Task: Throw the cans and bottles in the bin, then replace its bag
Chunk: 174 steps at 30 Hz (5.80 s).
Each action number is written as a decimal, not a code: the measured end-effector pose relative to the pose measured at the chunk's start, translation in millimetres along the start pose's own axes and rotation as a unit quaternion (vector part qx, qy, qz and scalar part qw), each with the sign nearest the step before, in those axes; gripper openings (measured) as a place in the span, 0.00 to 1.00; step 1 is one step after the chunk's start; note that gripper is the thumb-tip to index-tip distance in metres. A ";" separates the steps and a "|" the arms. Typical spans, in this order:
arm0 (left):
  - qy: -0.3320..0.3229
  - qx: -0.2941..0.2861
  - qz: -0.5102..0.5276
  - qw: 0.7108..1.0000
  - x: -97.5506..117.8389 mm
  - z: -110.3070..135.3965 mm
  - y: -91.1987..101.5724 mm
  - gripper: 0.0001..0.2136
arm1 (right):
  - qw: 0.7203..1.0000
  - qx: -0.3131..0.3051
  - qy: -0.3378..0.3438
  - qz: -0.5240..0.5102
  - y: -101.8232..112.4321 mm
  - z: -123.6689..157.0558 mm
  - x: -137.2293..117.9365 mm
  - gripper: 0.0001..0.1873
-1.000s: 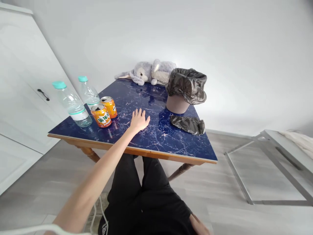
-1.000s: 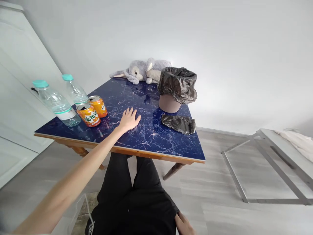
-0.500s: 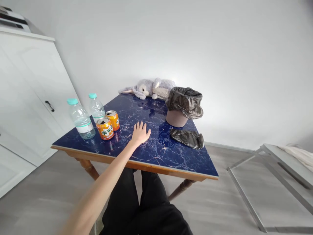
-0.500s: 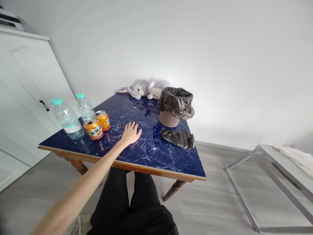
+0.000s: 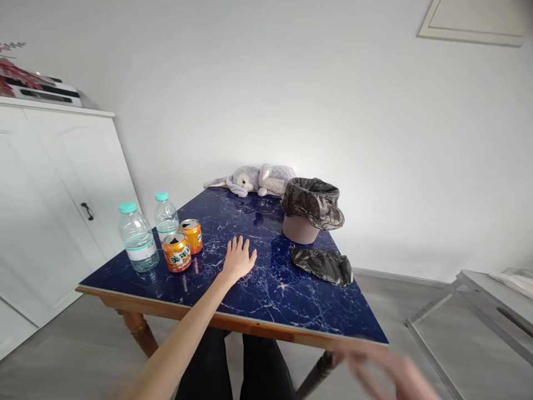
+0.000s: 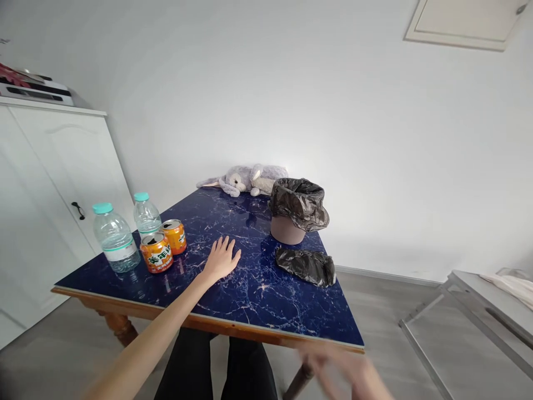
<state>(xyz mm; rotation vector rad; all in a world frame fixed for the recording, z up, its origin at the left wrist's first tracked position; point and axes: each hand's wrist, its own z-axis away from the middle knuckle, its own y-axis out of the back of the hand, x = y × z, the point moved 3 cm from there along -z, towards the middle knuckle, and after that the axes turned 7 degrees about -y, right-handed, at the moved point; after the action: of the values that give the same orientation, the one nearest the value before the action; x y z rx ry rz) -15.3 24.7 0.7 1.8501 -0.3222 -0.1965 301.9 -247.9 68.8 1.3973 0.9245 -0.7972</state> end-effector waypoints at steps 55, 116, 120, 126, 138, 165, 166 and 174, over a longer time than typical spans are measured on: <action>0.010 0.346 -0.010 0.938 -79.4 128.6 160.7 0.19 | 0.991 -0.078 0.090 -0.055 -83.0 -171.7 45.1 0.23; -0.109 -0.008 -0.010 0.994 -139.1 25.5 142.3 0.25 | 0.955 0.117 0.147 -0.231 -33.2 -276.4 -90.3 0.39; -0.076 0.175 0.033 0.981 -117.3 22.1 195.4 0.25 | 0.945 0.116 0.140 -0.271 -38.9 -275.6 -89.0 0.39; -0.097 0.417 0.164 0.889 -40.4 -0.2 286.2 0.18 | 0.928 0.103 0.140 -0.330 -48.4 -281.5 -84.7 0.38; -0.200 0.193 0.198 0.940 30.3 -47.1 260.6 0.21 | 0.929 0.126 0.152 -0.312 -41.4 -280.0 -87.3 0.36; -0.073 0.438 0.022 0.896 -8.9 124.8 357.6 0.17 | 0.923 0.177 0.143 -0.311 -57.2 -292.5 -75.0 0.35; -0.127 0.460 0.060 0.877 6.9 113.7 362.1 0.15 | 0.924 0.174 0.141 -0.309 -56.7 -292.0 -75.0 0.36; -0.222 0.284 0.238 0.902 36.2 -16.8 304.6 0.12 | 0.932 0.173 0.132 -0.291 -53.2 -284.8 -79.6 0.37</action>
<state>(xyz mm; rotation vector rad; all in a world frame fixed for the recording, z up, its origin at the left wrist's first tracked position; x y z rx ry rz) -12.7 -55.0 297.3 2.2127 -1.2453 -0.1969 200.7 28.6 128.6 1.5772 1.5020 -1.2839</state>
